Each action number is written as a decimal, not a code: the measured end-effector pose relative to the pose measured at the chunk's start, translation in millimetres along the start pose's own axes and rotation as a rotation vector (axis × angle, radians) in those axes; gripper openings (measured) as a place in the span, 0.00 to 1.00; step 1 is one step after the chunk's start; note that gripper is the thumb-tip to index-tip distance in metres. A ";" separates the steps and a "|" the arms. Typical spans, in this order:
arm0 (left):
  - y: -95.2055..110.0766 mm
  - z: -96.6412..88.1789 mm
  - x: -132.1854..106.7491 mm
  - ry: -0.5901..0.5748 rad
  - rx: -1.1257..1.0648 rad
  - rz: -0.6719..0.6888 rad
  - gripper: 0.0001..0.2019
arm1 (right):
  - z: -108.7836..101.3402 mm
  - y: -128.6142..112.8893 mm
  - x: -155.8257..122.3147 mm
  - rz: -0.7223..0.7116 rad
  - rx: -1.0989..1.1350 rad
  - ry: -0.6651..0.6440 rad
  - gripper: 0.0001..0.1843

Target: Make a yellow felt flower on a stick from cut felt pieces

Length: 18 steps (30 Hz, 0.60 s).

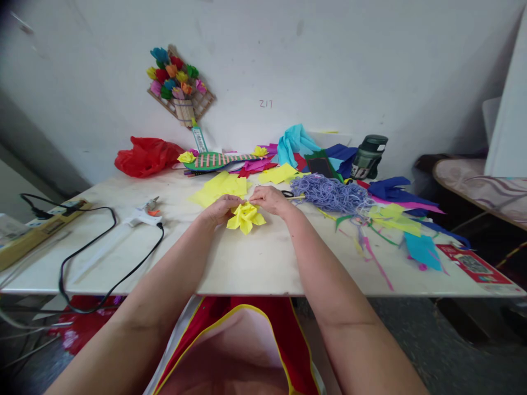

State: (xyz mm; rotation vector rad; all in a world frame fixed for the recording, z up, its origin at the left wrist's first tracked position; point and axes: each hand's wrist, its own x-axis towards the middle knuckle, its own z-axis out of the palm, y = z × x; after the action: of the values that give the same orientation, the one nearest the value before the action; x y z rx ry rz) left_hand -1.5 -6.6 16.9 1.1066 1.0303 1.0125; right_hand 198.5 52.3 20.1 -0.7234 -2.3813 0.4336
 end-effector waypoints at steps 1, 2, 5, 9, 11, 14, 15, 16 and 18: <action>-0.2 -0.9 0.1 -0.006 0.013 0.004 0.15 | 0.4 0.4 0.0 0.004 -0.011 -0.003 0.09; -0.6 -1.8 0.5 -0.009 0.025 0.010 0.15 | 0.8 0.6 0.1 0.008 -0.019 -0.005 0.09; -2.5 -3.9 2.4 0.002 0.062 0.033 0.16 | 0.8 -1.6 -0.1 0.027 -0.049 0.021 0.09; -4.1 -4.2 4.4 0.056 0.145 0.077 0.18 | -3.3 -12.2 -1.4 0.017 -0.118 0.208 0.11; -4.2 -4.2 4.8 0.089 0.189 0.106 0.20 | -5.7 -18.8 -2.9 0.024 -0.146 0.283 0.11; -4.3 -5.2 5.5 0.131 0.256 0.191 0.22 | -7.1 -26.2 -5.5 0.149 -0.153 0.268 0.14; -4.6 -5.7 6.0 0.140 0.284 0.223 0.22 | -6.8 -27.5 -5.9 0.191 -0.164 0.245 0.14; -4.9 -6.2 6.5 0.149 0.313 0.252 0.22 | -6.3 -28.3 -5.9 0.229 -0.172 0.221 0.14; -5.7 -7.0 7.6 0.166 0.367 0.285 0.21 | -5.2 -28.9 -5.1 0.291 -0.187 0.187 0.14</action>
State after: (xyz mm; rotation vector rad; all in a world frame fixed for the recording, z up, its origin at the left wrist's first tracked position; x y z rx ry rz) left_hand -6.0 1.3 9.4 1.5217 1.2493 1.1855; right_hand 193.9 26.9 35.0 -1.1518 -2.1658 0.2495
